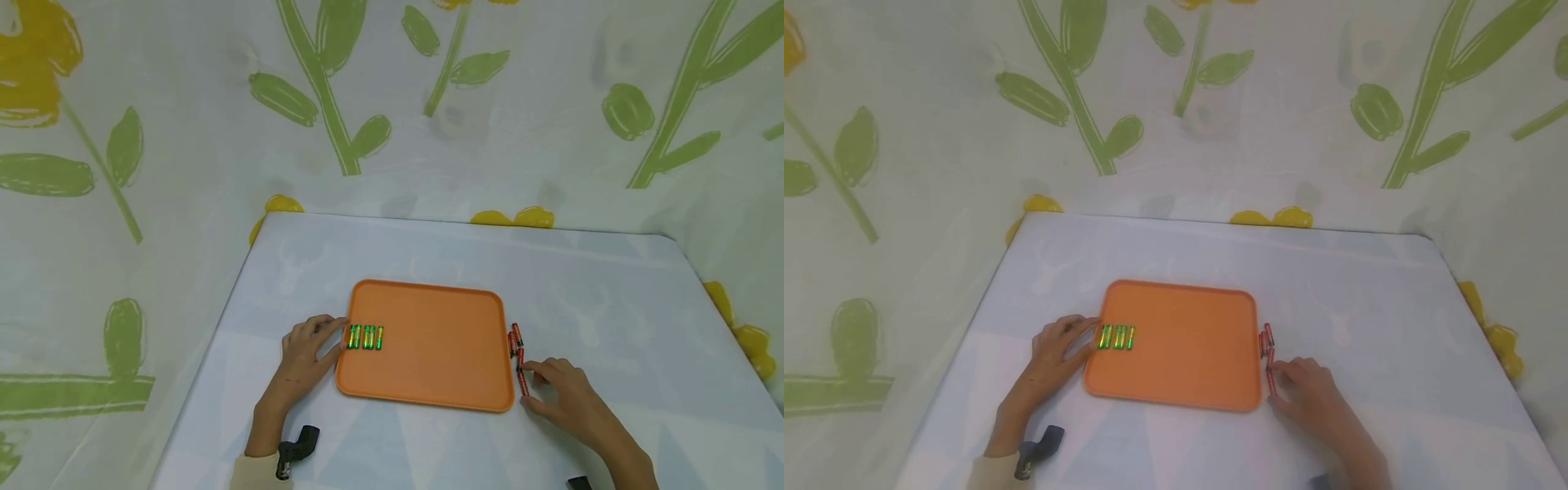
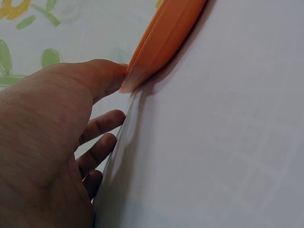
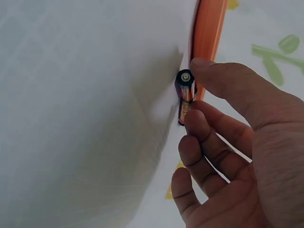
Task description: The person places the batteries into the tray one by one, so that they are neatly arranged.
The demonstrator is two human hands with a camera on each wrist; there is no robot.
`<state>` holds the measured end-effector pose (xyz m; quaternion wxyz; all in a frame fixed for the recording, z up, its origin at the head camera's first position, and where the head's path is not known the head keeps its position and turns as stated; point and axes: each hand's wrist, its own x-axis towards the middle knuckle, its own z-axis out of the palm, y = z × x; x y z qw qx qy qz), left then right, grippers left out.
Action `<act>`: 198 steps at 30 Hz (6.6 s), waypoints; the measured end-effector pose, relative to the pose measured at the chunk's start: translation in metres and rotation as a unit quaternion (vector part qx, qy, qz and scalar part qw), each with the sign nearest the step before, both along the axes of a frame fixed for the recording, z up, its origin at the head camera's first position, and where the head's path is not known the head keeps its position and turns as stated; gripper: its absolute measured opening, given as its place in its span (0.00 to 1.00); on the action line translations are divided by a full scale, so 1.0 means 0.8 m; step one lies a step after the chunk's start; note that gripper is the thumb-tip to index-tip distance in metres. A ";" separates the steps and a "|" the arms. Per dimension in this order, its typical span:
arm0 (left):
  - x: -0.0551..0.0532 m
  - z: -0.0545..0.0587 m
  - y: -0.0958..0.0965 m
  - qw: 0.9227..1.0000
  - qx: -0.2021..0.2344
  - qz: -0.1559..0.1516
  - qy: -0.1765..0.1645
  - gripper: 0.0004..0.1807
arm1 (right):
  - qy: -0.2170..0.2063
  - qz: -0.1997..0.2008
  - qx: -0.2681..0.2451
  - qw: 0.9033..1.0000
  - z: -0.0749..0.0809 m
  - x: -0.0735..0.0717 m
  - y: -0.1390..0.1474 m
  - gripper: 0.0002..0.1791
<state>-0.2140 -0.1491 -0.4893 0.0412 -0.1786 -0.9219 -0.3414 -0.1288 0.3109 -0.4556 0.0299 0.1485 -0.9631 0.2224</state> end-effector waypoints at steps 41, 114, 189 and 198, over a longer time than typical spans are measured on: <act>0.002 0.000 0.002 1.000 -0.004 0.000 -0.009 0.25 | -0.202 -0.029 -0.011 0.979 0.013 0.004 0.007 0.30; 0.001 -0.001 -0.002 1.000 -0.004 0.003 -0.012 0.25 | -0.052 0.105 -0.076 0.990 0.001 -0.105 -0.209 0.23; 0.000 -0.001 0.009 1.000 -0.005 -0.002 -0.018 0.25 | 0.015 -0.041 -0.019 0.999 0.042 -0.036 -0.024 0.22; 0.001 -0.006 -0.005 0.999 -0.018 0.008 -0.030 0.25 | -0.071 -0.061 -0.014 0.996 -0.004 -0.034 0.005 0.23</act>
